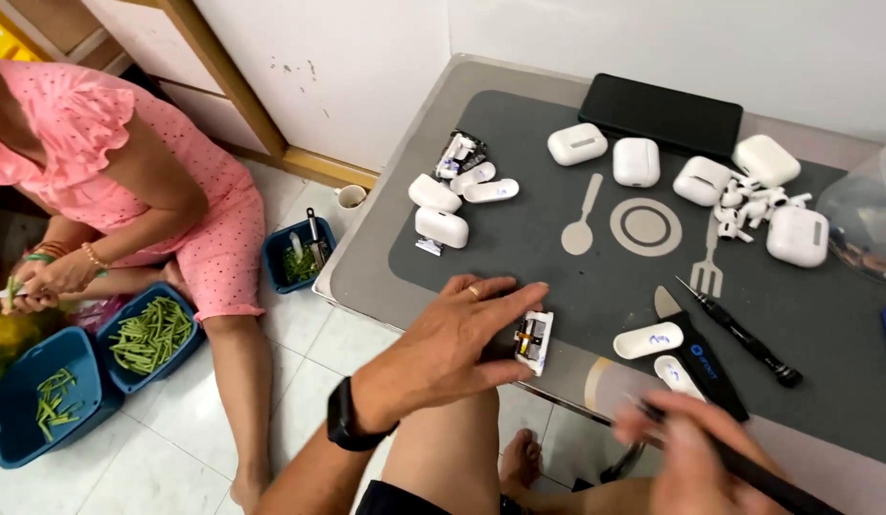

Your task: Finalizing the assembly of an earbud charging case by installing internal components and closing the housing.

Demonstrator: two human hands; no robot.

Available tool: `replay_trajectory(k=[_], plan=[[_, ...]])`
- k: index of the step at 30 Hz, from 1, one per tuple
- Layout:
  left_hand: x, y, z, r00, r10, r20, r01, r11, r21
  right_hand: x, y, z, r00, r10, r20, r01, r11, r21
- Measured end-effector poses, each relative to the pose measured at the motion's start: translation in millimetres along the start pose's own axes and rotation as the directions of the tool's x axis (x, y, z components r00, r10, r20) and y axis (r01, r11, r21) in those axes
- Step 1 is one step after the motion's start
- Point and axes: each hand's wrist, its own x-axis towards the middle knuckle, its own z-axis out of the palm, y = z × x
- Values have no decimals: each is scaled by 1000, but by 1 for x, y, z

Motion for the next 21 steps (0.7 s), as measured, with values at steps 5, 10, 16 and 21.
replay_trajectory(k=[5,10,16,21], plan=[[-2,-3,6,996,50,-73,-47,998,48,-1,-23,34,999,-2,-38,18,905,425],[-3,-1,23,975,53,-215,-44,998,46,10,-20,37,995,-58,78,22,916,400],[0,1,19,985,20,-170,-22,1000,-14,17,-32,54,975,-215,49,190,931,311],[-4,1,18,981,39,-188,-48,998,-44,18,-32,56,973,-210,94,196,970,144]])
